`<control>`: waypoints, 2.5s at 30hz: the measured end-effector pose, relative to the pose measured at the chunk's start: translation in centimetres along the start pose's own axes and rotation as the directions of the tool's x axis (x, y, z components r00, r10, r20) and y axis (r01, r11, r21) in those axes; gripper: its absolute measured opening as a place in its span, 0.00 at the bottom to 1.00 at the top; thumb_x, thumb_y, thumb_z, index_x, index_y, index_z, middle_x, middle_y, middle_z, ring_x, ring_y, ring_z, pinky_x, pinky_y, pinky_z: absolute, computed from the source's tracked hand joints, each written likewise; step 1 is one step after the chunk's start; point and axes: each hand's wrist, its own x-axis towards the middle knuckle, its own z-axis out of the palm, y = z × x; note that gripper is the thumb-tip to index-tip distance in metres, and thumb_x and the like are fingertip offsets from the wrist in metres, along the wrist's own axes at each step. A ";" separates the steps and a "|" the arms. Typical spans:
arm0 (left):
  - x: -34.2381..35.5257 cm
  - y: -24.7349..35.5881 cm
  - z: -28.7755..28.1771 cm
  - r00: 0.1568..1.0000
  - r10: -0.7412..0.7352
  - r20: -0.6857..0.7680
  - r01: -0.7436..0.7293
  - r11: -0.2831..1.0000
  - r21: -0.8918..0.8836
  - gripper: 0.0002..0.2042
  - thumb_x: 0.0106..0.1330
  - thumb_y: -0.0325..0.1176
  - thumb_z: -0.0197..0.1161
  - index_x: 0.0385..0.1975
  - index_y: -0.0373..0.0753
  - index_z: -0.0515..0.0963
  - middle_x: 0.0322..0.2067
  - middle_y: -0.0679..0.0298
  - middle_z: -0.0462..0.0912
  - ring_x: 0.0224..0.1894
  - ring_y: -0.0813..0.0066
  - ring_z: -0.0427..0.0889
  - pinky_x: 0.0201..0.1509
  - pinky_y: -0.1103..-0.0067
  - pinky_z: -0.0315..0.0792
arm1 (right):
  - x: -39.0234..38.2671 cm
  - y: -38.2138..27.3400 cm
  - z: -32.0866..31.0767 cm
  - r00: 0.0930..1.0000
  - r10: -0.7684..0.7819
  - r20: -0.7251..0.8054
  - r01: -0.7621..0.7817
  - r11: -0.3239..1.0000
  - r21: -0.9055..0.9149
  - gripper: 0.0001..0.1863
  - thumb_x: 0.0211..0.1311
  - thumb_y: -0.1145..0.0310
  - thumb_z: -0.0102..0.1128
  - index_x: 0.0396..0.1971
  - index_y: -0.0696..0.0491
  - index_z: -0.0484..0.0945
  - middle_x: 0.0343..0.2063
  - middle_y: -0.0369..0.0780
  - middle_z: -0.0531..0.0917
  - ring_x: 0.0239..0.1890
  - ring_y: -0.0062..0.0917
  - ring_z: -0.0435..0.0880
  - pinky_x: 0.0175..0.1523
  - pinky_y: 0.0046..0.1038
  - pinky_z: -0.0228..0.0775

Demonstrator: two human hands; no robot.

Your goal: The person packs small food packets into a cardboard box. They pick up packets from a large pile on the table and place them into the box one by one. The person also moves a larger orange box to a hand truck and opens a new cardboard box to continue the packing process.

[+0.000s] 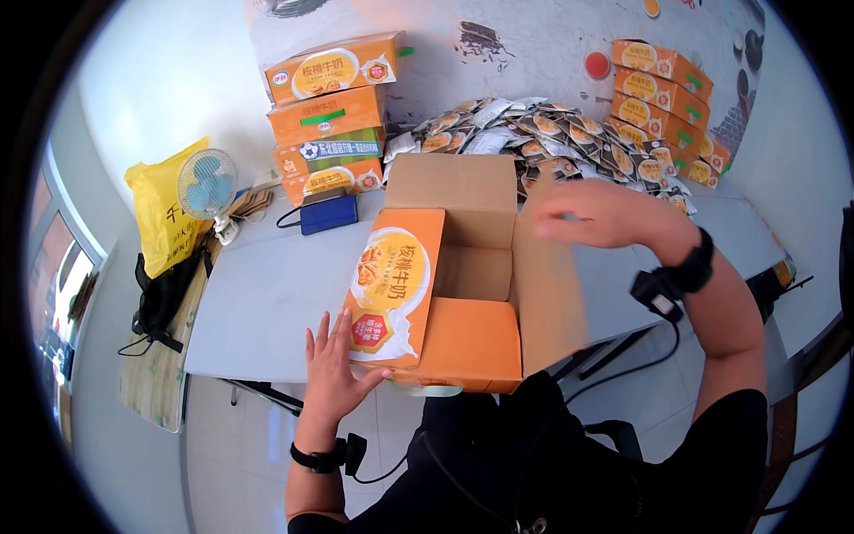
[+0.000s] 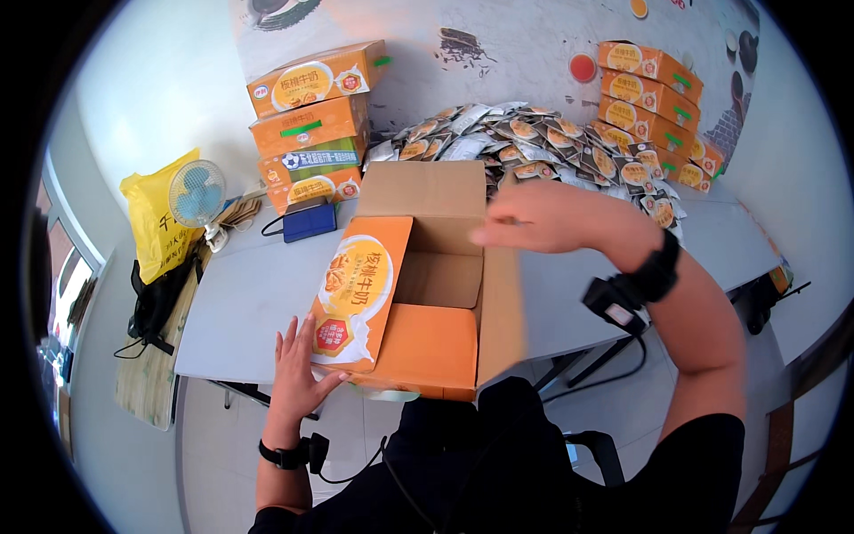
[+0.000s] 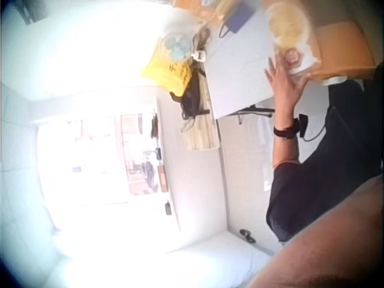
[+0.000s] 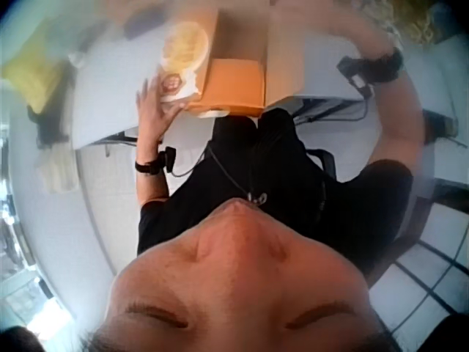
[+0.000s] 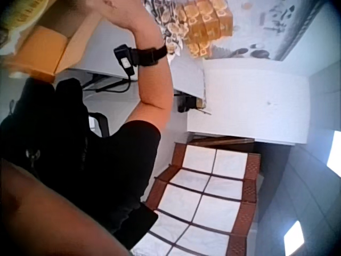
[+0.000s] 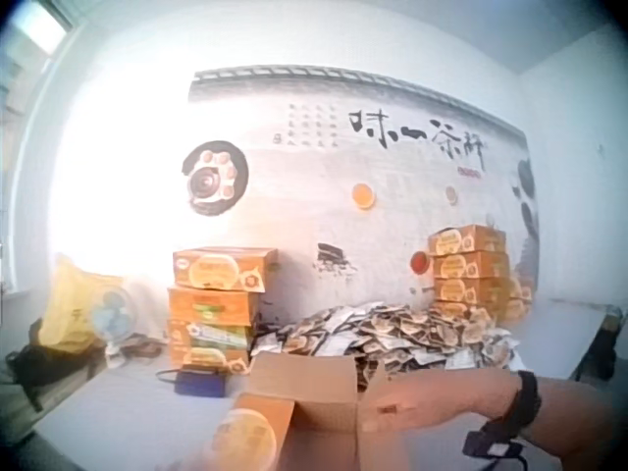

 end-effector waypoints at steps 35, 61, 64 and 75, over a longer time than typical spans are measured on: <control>2.8 -10.8 -2.6 0.896 -0.304 0.323 0.276 0.952 0.133 0.26 0.63 0.56 0.46 0.49 0.43 0.74 0.59 0.48 0.60 0.65 0.49 0.50 0.67 0.62 0.46 | -0.7 0.0 21.3 0.769 0.068 -0.636 0.176 0.933 0.313 0.13 0.61 0.62 0.48 0.42 0.52 0.71 0.62 0.54 0.51 0.63 0.51 0.50 0.63 0.45 0.44; 7.5 -2.3 -6.7 0.951 0.093 0.296 -0.113 0.992 0.050 0.24 0.67 0.50 0.44 0.53 0.37 0.67 0.46 0.53 0.72 0.48 0.59 0.69 0.59 0.67 0.57 | 8.2 -3.1 21.9 0.795 -0.008 -0.606 0.247 0.917 0.312 0.15 0.66 0.62 0.40 0.47 0.53 0.68 0.61 0.55 0.53 0.63 0.54 0.51 0.64 0.44 0.48; 7.2 -3.6 -6.5 0.960 0.130 0.247 -0.144 0.989 0.042 0.24 0.67 0.50 0.43 0.54 0.37 0.67 0.48 0.52 0.71 0.52 0.57 0.67 0.60 0.68 0.57 | 9.9 -3.1 22.6 0.773 -0.039 -0.633 0.266 0.926 0.267 0.16 0.66 0.62 0.39 0.49 0.53 0.67 0.61 0.54 0.53 0.62 0.54 0.52 0.63 0.44 0.48; 9.9 -6.6 -4.7 0.945 -0.100 0.311 0.123 0.991 -0.056 0.23 0.67 0.50 0.42 0.47 0.36 0.73 0.45 0.53 0.74 0.51 0.56 0.69 0.58 0.70 0.59 | 11.0 -4.1 23.6 0.762 0.069 -0.644 0.155 0.946 0.284 0.23 0.68 0.55 0.33 0.59 0.49 0.61 0.61 0.54 0.55 0.63 0.52 0.52 0.62 0.44 0.50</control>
